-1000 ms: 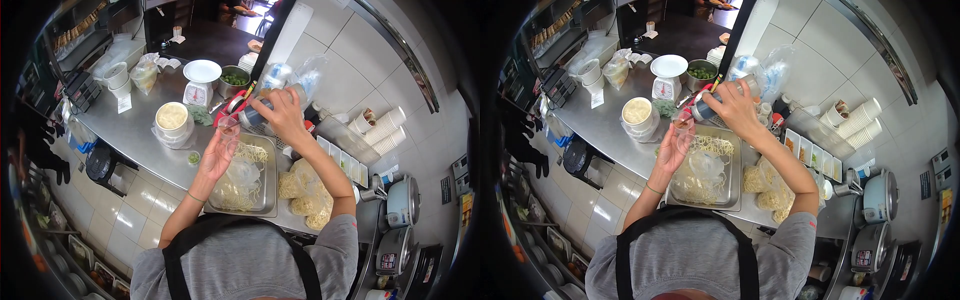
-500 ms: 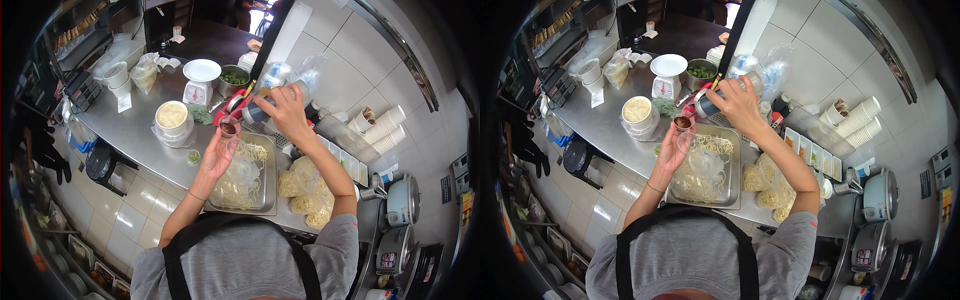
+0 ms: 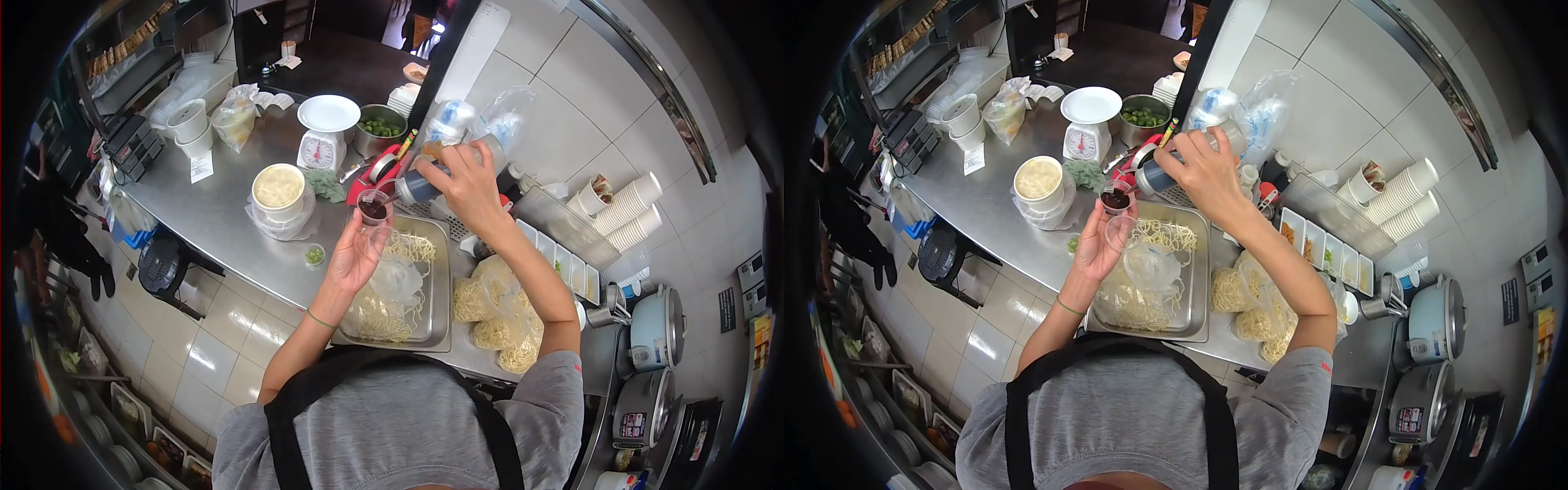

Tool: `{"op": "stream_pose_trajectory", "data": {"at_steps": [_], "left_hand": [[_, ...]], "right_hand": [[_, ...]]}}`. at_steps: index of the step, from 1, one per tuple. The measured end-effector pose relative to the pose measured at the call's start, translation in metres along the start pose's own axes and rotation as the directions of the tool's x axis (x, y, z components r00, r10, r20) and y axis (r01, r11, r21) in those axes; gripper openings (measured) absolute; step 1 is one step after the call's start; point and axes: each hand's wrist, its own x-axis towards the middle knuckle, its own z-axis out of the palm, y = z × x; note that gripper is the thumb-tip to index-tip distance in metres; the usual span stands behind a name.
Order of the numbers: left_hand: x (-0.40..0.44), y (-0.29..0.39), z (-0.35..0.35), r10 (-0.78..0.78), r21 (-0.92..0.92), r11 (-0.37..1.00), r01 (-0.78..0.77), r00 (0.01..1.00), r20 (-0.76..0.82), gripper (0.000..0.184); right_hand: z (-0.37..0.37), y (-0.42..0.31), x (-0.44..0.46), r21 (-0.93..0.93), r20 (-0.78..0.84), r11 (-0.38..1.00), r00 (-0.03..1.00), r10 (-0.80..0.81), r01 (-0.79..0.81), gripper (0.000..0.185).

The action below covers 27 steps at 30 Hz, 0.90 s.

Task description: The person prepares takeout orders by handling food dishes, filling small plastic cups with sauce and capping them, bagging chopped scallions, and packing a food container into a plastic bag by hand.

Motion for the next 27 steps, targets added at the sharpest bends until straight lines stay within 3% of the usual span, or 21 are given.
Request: {"op": "stream_pose_trajectory", "data": {"at_steps": [8,14,20,23,27], "left_hand": [[0.001,-0.001,0.001,-0.007,-0.009,1.000,0.007,0.999,0.033,0.037],[0.002,-0.004,-0.001,-0.012,-0.034,0.999,0.013,0.999,0.033,0.037],[0.002,-0.014,0.001,-0.032,-0.048,0.998,0.034,0.999,0.035,0.036],[0.003,-0.022,0.007,-0.044,-0.054,0.997,0.046,0.998,0.040,0.037],[0.006,-0.034,0.018,-0.069,-0.071,0.995,0.073,0.996,0.054,0.039]], "right_hand": [[0.003,0.000,-0.003,0.026,0.021,1.000,1.000,0.015,-0.016,0.021],[0.006,0.000,-0.008,0.088,-0.014,0.995,0.999,0.050,-0.049,0.031],[0.003,0.006,-0.024,0.266,0.121,0.947,0.981,0.154,-0.182,0.045],[0.002,0.011,-0.036,0.418,0.310,0.839,0.923,0.227,-0.347,0.051],[0.012,0.022,-0.057,0.739,0.436,0.454,0.867,0.239,-0.497,0.054]]}}
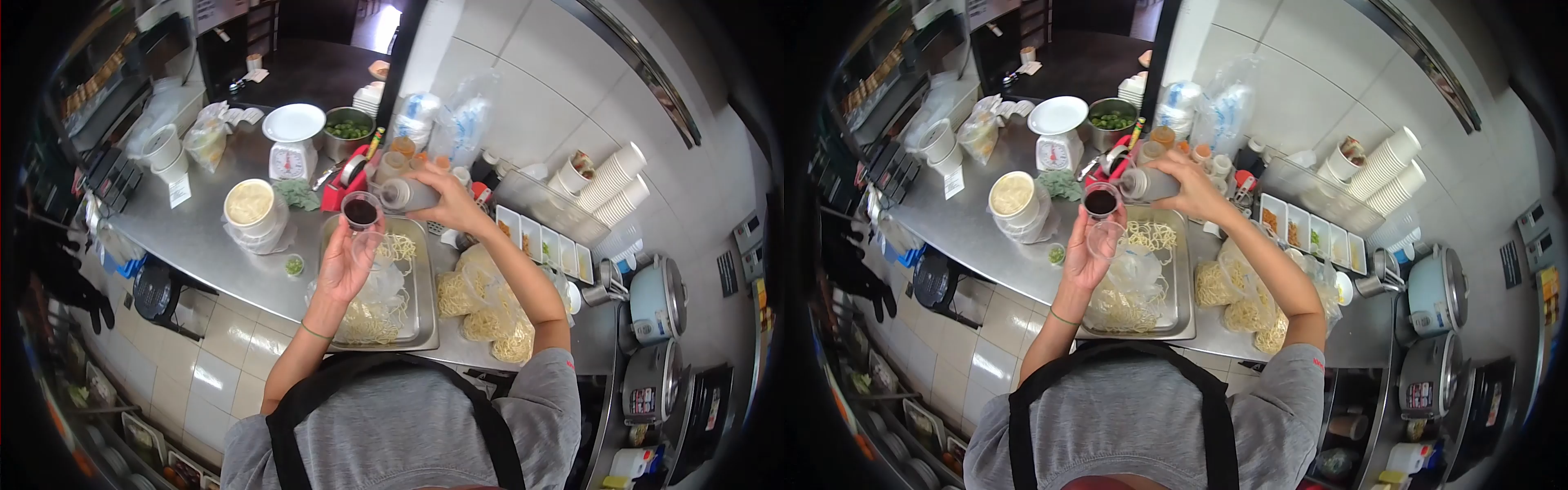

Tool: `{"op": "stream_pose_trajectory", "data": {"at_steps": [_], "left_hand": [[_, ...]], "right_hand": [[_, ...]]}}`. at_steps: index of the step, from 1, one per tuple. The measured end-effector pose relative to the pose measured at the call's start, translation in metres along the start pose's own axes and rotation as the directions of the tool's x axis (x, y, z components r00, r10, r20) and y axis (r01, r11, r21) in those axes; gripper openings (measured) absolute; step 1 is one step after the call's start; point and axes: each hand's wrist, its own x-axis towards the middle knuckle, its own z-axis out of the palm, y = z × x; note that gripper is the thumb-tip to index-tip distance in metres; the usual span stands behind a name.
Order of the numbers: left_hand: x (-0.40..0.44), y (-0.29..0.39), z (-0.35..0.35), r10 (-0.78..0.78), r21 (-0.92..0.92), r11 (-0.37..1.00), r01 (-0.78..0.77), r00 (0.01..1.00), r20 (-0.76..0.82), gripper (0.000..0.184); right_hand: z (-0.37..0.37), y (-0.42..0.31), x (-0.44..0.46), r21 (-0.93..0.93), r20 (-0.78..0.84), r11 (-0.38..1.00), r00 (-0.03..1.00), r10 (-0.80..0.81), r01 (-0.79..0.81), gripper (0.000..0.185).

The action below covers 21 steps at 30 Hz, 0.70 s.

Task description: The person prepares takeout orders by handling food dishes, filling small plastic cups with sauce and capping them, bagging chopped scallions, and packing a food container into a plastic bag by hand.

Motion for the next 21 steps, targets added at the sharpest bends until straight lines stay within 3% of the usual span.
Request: {"op": "stream_pose_trajectory", "data": {"at_steps": [2,5,8,10,11,14,17,20,21], "left_hand": [[0.001,-0.009,0.011,-0.025,-0.035,0.999,0.025,1.000,0.006,0.040],[0.004,-0.021,0.019,-0.051,-0.081,0.995,0.050,0.999,-0.003,0.041],[0.004,-0.030,0.020,-0.042,-0.121,0.992,0.042,0.999,0.002,0.041],[0.001,-0.034,0.021,-0.036,-0.157,0.987,0.034,0.999,-0.014,0.041],[-0.001,-0.036,0.021,-0.030,-0.175,0.984,0.025,0.999,-0.021,0.042],[-0.007,-0.040,0.019,0.027,-0.210,0.977,-0.023,1.000,0.012,0.049],[-0.015,-0.040,0.015,0.084,-0.189,0.979,-0.076,0.996,0.034,0.049],[-0.026,-0.039,0.011,0.177,-0.144,0.975,-0.171,0.984,0.028,0.047],[-0.030,-0.039,0.010,0.209,-0.122,0.971,-0.206,0.978,0.014,0.048]], "right_hand": [[-0.005,0.019,-0.005,0.202,0.015,0.977,0.998,0.059,-0.061,0.058],[-0.026,0.027,-0.006,0.574,0.010,0.804,0.983,0.185,-0.157,0.062],[-0.061,0.060,0.000,0.475,-0.250,0.870,0.927,0.281,-0.136,0.071],[-0.088,0.091,0.005,0.296,-0.459,0.950,0.857,0.234,-0.101,0.065],[-0.102,0.106,0.006,0.165,-0.547,0.978,0.813,0.200,-0.129,0.063],[-0.132,0.155,0.006,0.080,-0.685,0.941,0.668,0.292,-0.329,0.061],[-0.139,0.238,0.000,-0.097,-0.703,0.887,0.661,0.260,-0.452,0.070],[-0.135,0.282,-0.007,-0.371,-0.685,0.730,0.700,0.203,-0.574,0.072],[-0.136,0.293,-0.008,-0.359,-0.643,0.720,0.716,0.271,-0.594,0.073]]}}
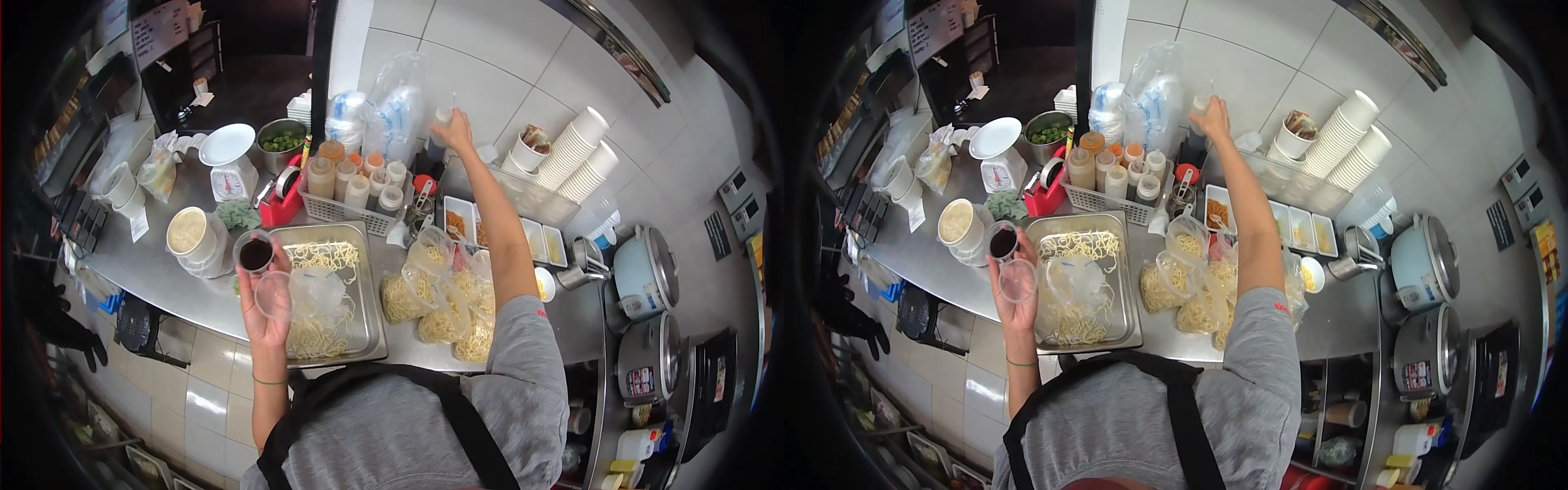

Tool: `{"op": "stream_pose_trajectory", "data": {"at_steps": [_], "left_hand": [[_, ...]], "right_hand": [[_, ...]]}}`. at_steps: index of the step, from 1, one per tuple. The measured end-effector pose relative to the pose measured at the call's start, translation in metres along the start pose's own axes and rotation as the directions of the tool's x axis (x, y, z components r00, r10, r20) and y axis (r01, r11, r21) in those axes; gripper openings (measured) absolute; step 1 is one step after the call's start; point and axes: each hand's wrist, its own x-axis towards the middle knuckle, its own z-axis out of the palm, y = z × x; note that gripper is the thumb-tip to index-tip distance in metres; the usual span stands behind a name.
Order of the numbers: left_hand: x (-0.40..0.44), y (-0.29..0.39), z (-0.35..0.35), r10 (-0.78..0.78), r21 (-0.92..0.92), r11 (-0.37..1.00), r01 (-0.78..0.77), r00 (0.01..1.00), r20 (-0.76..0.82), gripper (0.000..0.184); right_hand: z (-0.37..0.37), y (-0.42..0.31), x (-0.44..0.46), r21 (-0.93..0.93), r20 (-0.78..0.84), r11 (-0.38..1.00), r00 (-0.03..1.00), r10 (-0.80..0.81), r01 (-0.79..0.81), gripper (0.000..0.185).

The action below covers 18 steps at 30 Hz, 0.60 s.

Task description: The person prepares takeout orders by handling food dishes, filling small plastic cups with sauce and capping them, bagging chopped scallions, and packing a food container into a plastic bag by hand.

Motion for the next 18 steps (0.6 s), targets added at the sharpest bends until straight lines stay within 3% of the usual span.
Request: {"op": "stream_pose_trajectory", "data": {"at_steps": [3,6,11,14,18], "left_hand": [[-0.017,0.009,-0.003,0.075,0.042,0.996,-0.074,0.997,-0.023,0.049],[-0.032,0.014,-0.003,0.144,0.209,0.967,-0.148,0.989,0.033,0.048],[-0.055,0.024,-0.006,0.239,0.370,0.899,-0.234,0.970,0.032,0.049],[-0.063,0.032,-0.008,0.252,0.403,0.879,-0.254,0.966,0.061,0.048],[-0.069,0.039,0.001,0.276,0.434,0.855,-0.284,0.958,0.084,0.048]], "right_hand": [[0.007,0.017,0.004,-0.030,0.201,0.996,0.975,0.092,-0.087,0.075],[0.008,0.019,0.002,-0.108,0.309,0.978,0.930,0.201,-0.176,0.073],[0.047,0.068,0.006,-0.235,0.466,0.956,0.843,0.268,-0.173,0.076],[0.046,0.069,0.003,-0.329,0.590,0.930,0.734,0.337,-0.162,0.062],[0.048,0.062,0.003,-0.444,0.552,0.880,0.721,0.418,-0.170,0.052]]}}
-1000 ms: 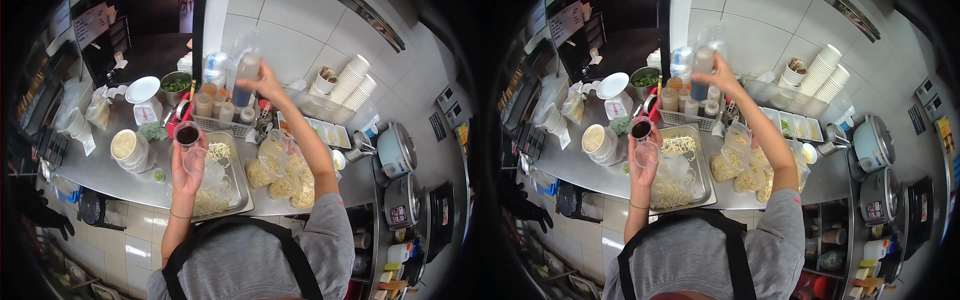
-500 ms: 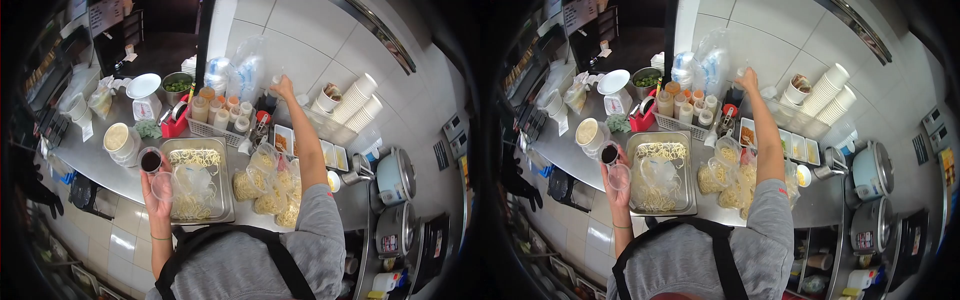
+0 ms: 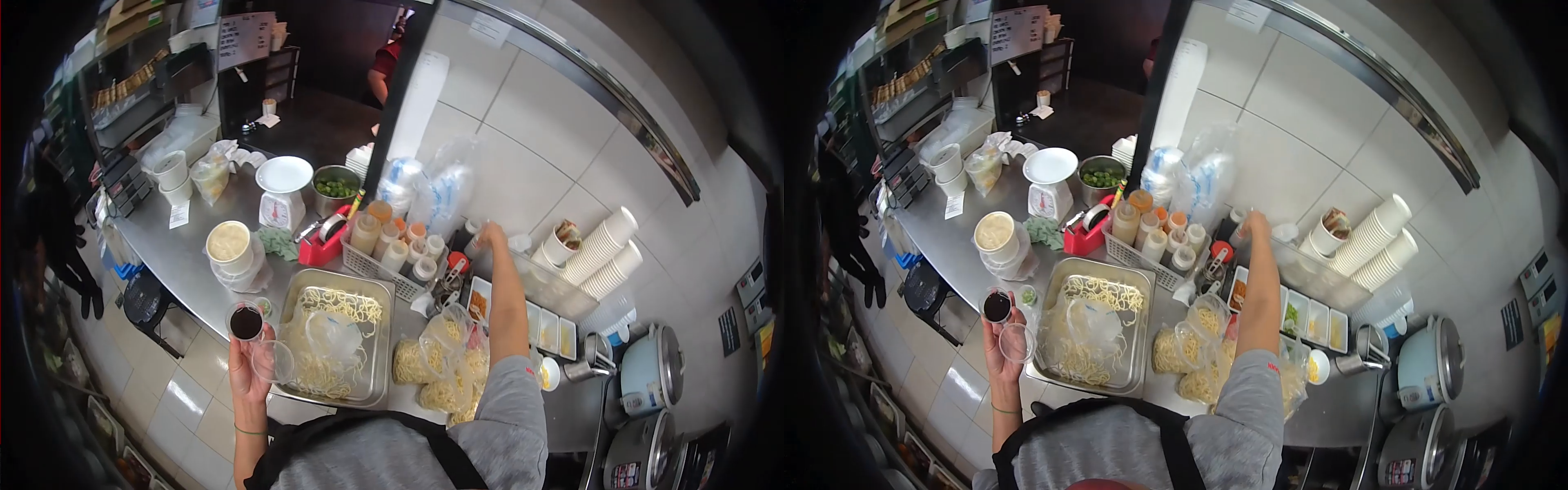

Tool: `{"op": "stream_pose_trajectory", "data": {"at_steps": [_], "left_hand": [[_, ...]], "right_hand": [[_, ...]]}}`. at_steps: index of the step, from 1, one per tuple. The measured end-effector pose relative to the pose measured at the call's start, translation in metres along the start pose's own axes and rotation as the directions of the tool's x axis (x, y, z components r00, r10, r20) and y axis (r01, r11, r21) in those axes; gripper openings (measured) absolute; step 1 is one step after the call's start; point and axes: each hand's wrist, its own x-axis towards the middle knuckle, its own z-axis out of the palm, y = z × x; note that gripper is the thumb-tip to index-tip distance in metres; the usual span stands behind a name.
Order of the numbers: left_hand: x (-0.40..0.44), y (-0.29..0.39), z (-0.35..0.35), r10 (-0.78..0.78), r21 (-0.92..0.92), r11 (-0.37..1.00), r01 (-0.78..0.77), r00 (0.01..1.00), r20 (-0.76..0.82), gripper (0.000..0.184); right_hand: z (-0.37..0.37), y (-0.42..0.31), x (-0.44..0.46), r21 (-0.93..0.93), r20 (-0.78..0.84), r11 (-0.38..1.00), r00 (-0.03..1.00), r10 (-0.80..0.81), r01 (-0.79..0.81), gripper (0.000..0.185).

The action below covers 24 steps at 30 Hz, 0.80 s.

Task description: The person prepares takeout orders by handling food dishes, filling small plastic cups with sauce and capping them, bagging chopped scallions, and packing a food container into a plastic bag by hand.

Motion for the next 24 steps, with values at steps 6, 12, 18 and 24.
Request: {"op": "stream_pose_trajectory", "data": {"at_steps": [6,12,18,24], "left_hand": [[-0.003,0.031,-0.002,0.047,0.031,0.998,-0.048,0.999,0.002,0.059],[-0.006,0.085,0.006,0.009,-0.006,1.000,-0.010,1.000,-0.008,0.051],[-0.006,0.157,-0.004,0.057,0.124,0.990,-0.062,0.997,0.042,0.055],[-0.004,0.233,-0.012,0.075,0.222,0.971,-0.091,0.994,0.080,0.052]], "right_hand": [[-0.006,-0.002,0.009,-0.043,-0.044,0.995,0.995,0.093,-0.095,0.052],[-0.089,-0.096,-0.092,0.201,-0.218,0.933,0.942,-0.255,0.298,0.044],[-0.108,-0.281,-0.340,0.854,-0.094,0.199,0.520,-0.849,0.480,0.030],[-0.029,-0.403,-0.477,0.952,0.269,0.283,0.121,-0.956,0.120,0.037]]}}
